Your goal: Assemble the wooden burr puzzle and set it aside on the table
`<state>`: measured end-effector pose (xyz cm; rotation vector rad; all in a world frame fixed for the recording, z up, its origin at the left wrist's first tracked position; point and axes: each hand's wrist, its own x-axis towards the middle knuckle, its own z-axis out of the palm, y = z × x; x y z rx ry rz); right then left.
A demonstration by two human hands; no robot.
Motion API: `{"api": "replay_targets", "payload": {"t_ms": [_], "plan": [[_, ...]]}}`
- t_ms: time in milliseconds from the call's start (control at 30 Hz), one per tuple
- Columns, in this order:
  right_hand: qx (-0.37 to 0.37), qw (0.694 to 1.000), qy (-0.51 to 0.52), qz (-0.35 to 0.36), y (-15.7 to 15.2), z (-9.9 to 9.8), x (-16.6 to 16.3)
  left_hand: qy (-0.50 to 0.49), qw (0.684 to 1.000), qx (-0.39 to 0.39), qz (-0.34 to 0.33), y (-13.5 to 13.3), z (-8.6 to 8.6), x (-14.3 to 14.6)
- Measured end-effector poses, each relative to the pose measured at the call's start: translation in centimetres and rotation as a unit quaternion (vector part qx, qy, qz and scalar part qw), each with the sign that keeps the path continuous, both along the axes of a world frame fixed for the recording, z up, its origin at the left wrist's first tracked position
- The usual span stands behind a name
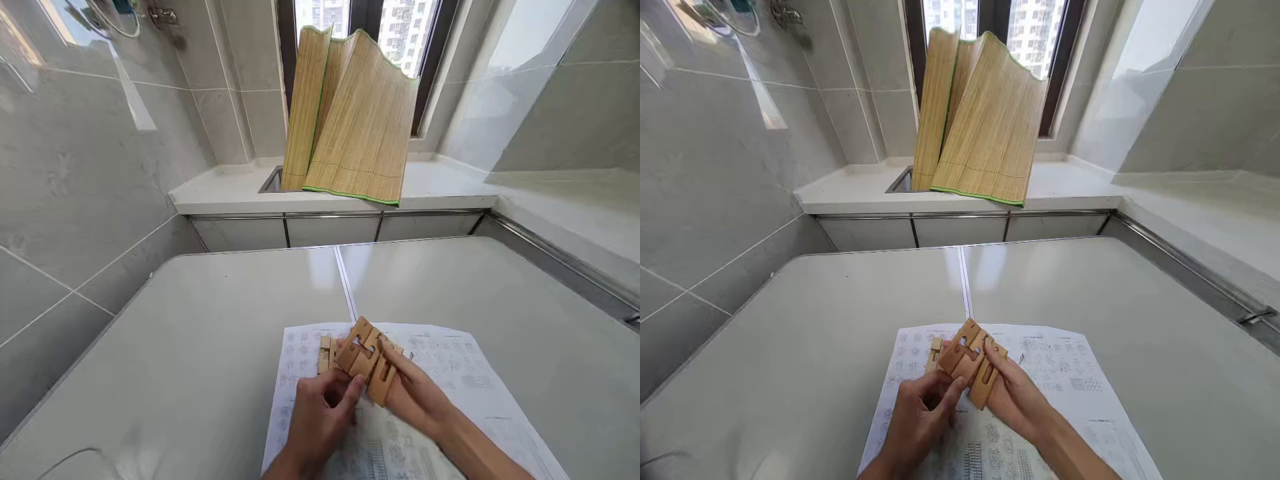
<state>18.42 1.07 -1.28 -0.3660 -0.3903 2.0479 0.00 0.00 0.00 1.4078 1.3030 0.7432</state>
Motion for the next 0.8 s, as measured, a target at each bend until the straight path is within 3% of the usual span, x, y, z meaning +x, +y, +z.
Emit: {"api": "replay_targets", "payload": {"t_ms": [167, 500, 800], "plan": [[-0.019, 1.000, -0.011, -0.003, 0.04, -0.45, -0.03, -0.004, 0.999, 0.028, 0.017, 0.06, -0.13, 0.15], [-0.081, 0.994, -0.027, -0.064, 0.72, -0.59, 0.86, -0.095, 0.995, 0.000, -0.009, 0.30, 0.18, -0.70], [-0.080, 0.996, -0.028, -0.040, 0.55, -0.03, 0.55, -0.052, 0.997, 0.044, -0.027, 0.18, 0.07, -0.75]]}}
